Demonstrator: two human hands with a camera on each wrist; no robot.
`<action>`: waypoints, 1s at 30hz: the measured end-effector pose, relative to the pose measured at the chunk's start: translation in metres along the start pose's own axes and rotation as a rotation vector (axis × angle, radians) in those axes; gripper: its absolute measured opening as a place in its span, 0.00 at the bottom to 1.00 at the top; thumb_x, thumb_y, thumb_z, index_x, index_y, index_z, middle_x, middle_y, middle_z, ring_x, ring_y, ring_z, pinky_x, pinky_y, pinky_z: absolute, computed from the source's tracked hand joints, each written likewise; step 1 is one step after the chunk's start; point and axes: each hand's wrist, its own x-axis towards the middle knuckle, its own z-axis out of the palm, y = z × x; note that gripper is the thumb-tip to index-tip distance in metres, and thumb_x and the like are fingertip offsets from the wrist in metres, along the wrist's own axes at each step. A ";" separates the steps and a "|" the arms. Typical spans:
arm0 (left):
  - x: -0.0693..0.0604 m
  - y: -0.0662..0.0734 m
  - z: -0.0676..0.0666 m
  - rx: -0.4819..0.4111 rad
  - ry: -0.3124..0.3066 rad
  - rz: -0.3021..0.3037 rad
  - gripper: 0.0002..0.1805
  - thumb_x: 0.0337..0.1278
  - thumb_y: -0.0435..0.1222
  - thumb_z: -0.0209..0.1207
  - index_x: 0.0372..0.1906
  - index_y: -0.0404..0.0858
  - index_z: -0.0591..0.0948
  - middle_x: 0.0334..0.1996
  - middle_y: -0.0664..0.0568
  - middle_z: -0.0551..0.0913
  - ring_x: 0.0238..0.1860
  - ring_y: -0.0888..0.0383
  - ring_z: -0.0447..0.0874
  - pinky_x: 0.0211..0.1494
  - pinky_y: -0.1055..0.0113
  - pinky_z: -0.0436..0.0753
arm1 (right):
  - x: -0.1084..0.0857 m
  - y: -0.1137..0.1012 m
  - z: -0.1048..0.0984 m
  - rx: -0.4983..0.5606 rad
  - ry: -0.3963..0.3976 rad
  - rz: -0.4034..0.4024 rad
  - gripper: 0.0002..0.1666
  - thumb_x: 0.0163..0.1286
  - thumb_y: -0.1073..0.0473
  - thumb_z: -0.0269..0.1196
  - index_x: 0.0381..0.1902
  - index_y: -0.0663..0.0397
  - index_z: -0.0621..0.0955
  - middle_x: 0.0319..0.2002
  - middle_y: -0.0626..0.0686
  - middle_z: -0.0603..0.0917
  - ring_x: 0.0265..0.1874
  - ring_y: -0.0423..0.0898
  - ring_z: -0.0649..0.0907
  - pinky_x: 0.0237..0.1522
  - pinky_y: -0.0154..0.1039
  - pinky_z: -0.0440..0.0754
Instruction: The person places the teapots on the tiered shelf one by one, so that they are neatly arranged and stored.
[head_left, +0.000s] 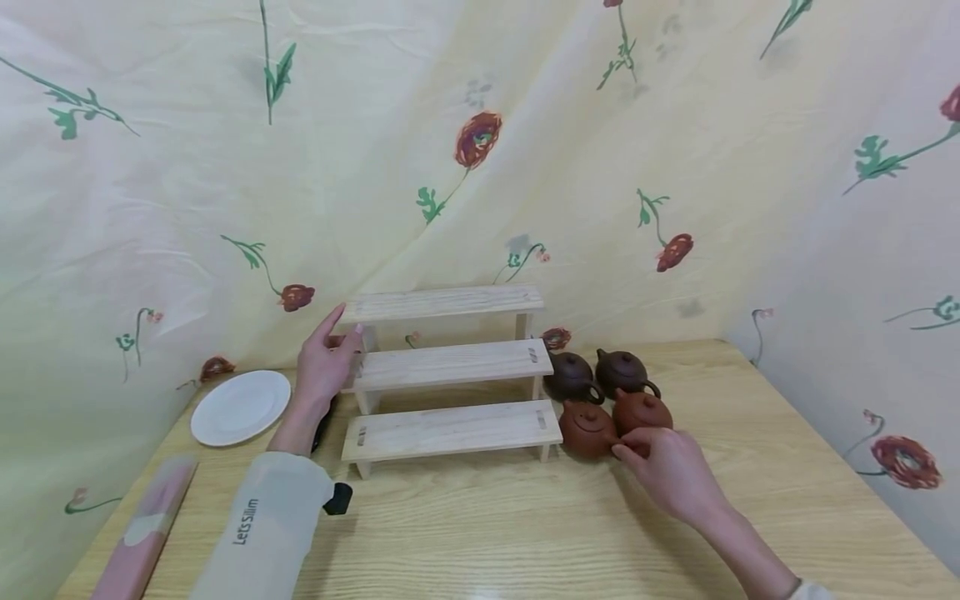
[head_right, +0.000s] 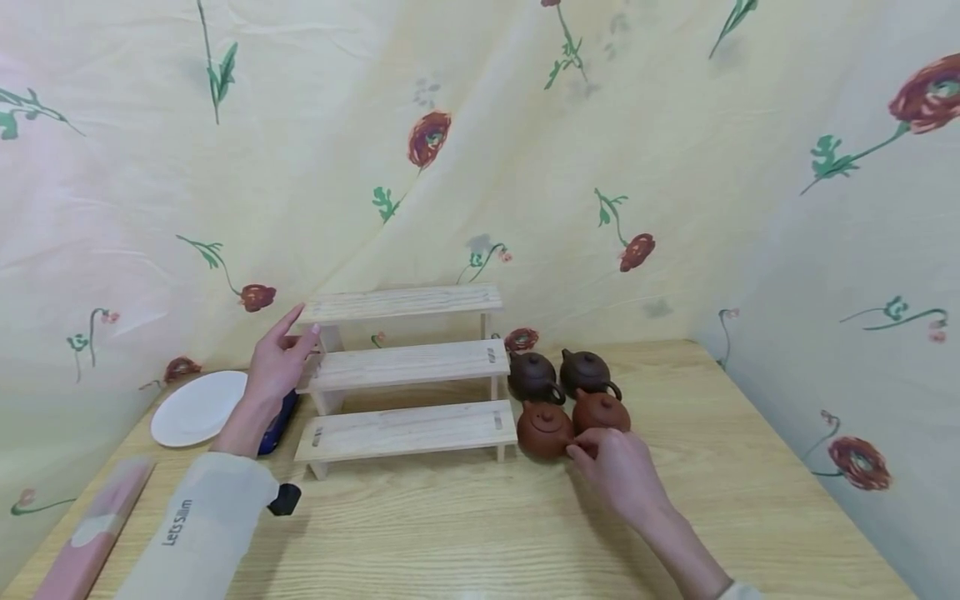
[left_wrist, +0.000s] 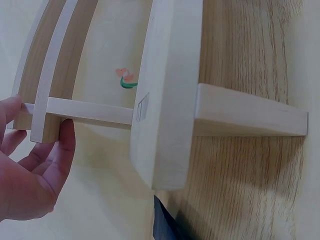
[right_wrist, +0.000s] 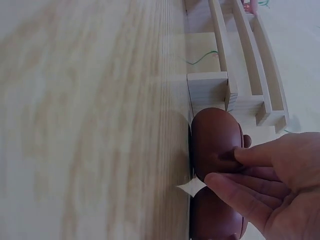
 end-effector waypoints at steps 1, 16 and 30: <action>0.000 0.000 0.000 -0.002 -0.003 -0.005 0.35 0.78 0.49 0.58 0.83 0.52 0.65 0.54 0.39 0.81 0.46 0.58 0.75 0.36 0.74 0.75 | 0.000 0.000 0.000 -0.008 0.007 -0.007 0.03 0.67 0.63 0.73 0.35 0.57 0.91 0.24 0.46 0.86 0.18 0.38 0.72 0.24 0.34 0.68; -0.001 -0.001 -0.003 -0.007 -0.015 -0.003 0.35 0.77 0.50 0.58 0.83 0.53 0.65 0.53 0.40 0.81 0.45 0.59 0.75 0.36 0.73 0.75 | -0.007 -0.007 -0.026 -0.019 0.089 -0.024 0.08 0.69 0.65 0.72 0.42 0.65 0.90 0.23 0.50 0.87 0.16 0.37 0.71 0.21 0.34 0.67; -0.001 0.000 -0.003 -0.016 -0.022 -0.012 0.35 0.78 0.49 0.58 0.83 0.52 0.64 0.52 0.41 0.80 0.46 0.59 0.73 0.36 0.74 0.74 | 0.004 -0.018 -0.058 0.030 0.192 -0.104 0.07 0.70 0.65 0.71 0.42 0.64 0.91 0.27 0.52 0.90 0.16 0.30 0.72 0.19 0.33 0.71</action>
